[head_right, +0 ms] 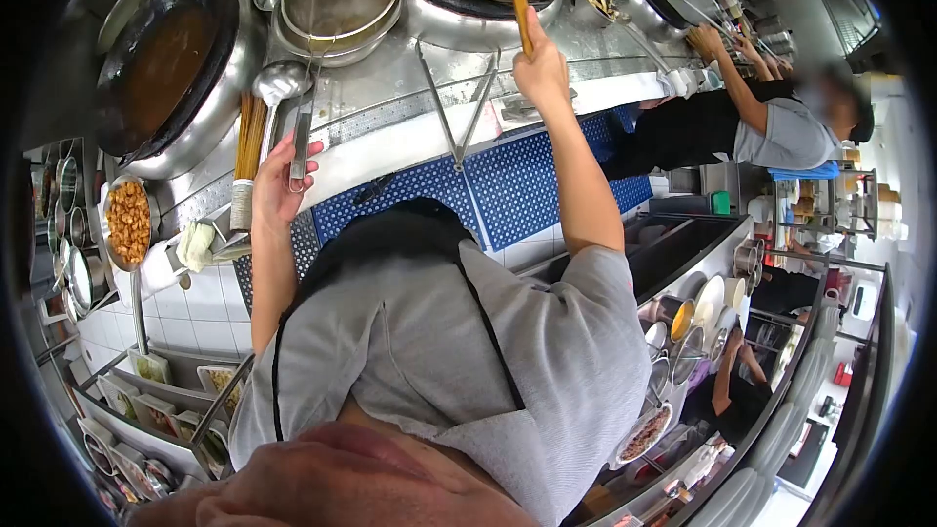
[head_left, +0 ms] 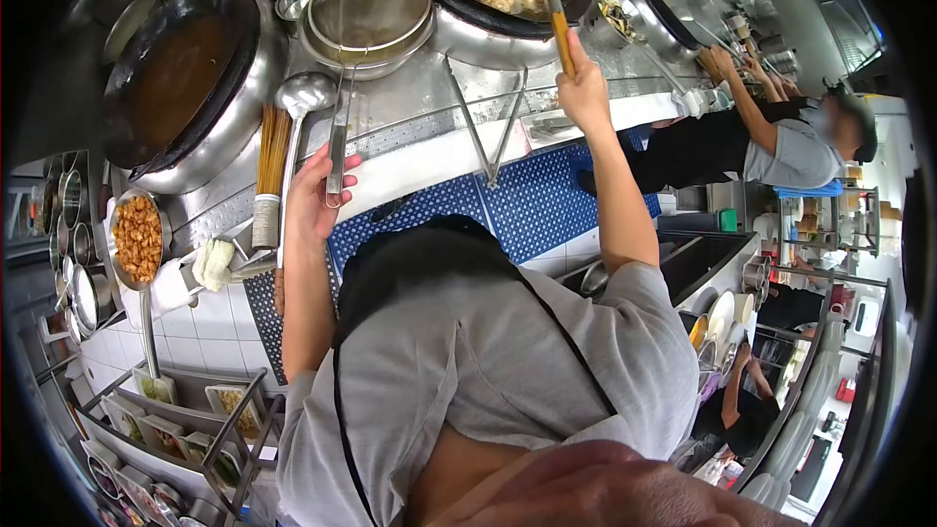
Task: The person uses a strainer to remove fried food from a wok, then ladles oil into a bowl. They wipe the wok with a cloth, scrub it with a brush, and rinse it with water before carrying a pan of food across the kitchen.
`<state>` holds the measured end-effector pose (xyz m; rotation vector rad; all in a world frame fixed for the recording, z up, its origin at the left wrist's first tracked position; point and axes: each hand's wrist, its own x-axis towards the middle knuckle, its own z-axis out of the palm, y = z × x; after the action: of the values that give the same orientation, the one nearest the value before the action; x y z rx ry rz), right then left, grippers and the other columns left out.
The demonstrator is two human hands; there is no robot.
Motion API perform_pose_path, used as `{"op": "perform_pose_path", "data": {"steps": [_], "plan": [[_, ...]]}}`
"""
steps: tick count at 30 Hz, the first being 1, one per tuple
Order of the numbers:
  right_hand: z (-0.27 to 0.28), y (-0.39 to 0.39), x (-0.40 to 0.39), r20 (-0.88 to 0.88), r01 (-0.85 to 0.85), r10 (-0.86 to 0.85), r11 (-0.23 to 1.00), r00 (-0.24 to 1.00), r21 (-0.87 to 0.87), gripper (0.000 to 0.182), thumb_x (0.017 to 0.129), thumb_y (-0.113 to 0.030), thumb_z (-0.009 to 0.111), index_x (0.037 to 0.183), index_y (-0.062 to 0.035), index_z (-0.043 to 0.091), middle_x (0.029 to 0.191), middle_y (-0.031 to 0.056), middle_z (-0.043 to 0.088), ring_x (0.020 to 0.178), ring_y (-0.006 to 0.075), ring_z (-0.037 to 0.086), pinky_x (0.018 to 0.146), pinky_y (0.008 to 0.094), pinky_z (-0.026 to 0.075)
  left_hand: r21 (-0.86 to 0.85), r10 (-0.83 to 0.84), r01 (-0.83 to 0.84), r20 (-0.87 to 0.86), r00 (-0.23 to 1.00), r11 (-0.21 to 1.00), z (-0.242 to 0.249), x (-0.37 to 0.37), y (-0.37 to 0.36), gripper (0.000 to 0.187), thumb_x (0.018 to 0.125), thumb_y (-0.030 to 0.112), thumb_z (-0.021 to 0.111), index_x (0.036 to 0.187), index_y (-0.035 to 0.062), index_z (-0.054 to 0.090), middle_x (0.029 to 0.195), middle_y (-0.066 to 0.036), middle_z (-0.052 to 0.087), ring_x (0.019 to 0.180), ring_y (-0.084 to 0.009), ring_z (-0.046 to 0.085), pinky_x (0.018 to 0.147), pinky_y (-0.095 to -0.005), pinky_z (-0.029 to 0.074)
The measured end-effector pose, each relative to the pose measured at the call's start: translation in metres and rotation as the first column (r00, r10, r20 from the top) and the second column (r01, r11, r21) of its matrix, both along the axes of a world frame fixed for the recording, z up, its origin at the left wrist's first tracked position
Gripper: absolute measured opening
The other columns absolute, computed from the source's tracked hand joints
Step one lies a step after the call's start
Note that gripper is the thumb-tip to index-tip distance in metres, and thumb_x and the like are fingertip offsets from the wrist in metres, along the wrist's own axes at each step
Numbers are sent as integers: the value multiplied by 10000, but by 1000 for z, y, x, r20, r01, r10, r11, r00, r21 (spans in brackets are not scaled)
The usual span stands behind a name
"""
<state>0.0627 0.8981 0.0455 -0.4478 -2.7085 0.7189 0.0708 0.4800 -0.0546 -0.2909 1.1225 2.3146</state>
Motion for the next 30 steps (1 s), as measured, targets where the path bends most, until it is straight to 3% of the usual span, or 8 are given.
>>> {"op": "perform_pose_path", "data": {"steps": [5, 10, 12, 14, 16, 19, 26, 30], "plan": [[-24, -8, -14, 70, 53, -52, 999, 996, -11, 784, 765, -37, 520, 1498, -236, 324, 1126, 283, 628, 1050, 427, 613, 910, 444, 475, 27, 18, -18, 19, 1000, 999, 2, 10, -5, 468, 948, 142, 519, 1395, 45, 424, 1073, -200, 676, 750, -195, 676, 563, -265, 541], [-31, -20, -68, 156, 237, -194, 908, 969, -345, 763, 748, -55, 520, 1480, -214, 378, 986, 271, 681, 848, 347, 699, 801, 415, 532, 7, 9, -9, 6, 1000, 1000, -2, 8, -2, 479, 933, 150, 552, 1388, 56, 434, 1079, -204, 672, 750, -196, 673, 575, -270, 542], [-62, 13, -102, 11, 159, -163, 940, 987, -301, 746, 756, -11, 501, 1477, -170, 393, 787, 181, 677, 530, 228, 621, 501, 369, 489, -5, 5, -6, -8, 1000, 1000, -2, 10, -3, 487, 930, 157, 561, 1388, 50, 433, 1077, -200, 672, 754, -194, 674, 586, -272, 543], [-40, 21, -109, -24, 116, -133, 927, 991, -356, 752, 760, -16, 512, 1484, -169, 378, 608, 98, 610, 436, 174, 550, 428, 346, 443, -22, 3, -3, -9, 1000, 1000, 1, 10, -1, 483, 931, 154, 559, 1386, 49, 436, 1078, -199, 673, 758, -195, 677, 591, -273, 543], [-1, 9, -92, 99, 205, -184, 937, 978, -283, 751, 741, -42, 496, 1467, -208, 405, 870, 211, 701, 685, 288, 701, 624, 386, 553, -21, -5, 5, -16, 1000, 1000, 4, 11, -2, 480, 935, 153, 552, 1389, 50, 433, 1074, -199, 674, 761, -197, 675, 594, -271, 542], [-13, 22, -62, -8, 121, -125, 971, 992, -205, 762, 736, -43, 504, 1472, -210, 395, 937, 237, 694, 751, 318, 699, 696, 400, 548, -53, 28, -29, -17, 999, 998, 5, 15, -4, 475, 940, 150, 544, 1391, 54, 430, 1073, -200, 674, 765, -205, 673, 593, -272, 546], [-32, 9, -92, 148, 175, -128, 910, 981, -377, 780, 723, -66, 517, 1478, -211, 384, 950, 244, 688, 780, 339, 694, 711, 402, 545, -77, 34, -35, -5, 999, 996, 10, 15, 0, 455, 945, 142, 535, 1375, 43, 428, 1077, -207, 674, 765, -213, 676, 604, -277, 555], [-6, 19, -90, 66, 173, -166, 976, 984, -133, 757, 738, -75, 544, 1469, -200, 395, 924, 230, 696, 810, 296, 700, 745, 409, 545, -123, -1, -4, -37, 999, 992, 11, 14, -3, 492, 929, 171, 562, 1385, 32, 438, 1085, -181, 672, 805, -211, 672, 664, -305, 555]]}}
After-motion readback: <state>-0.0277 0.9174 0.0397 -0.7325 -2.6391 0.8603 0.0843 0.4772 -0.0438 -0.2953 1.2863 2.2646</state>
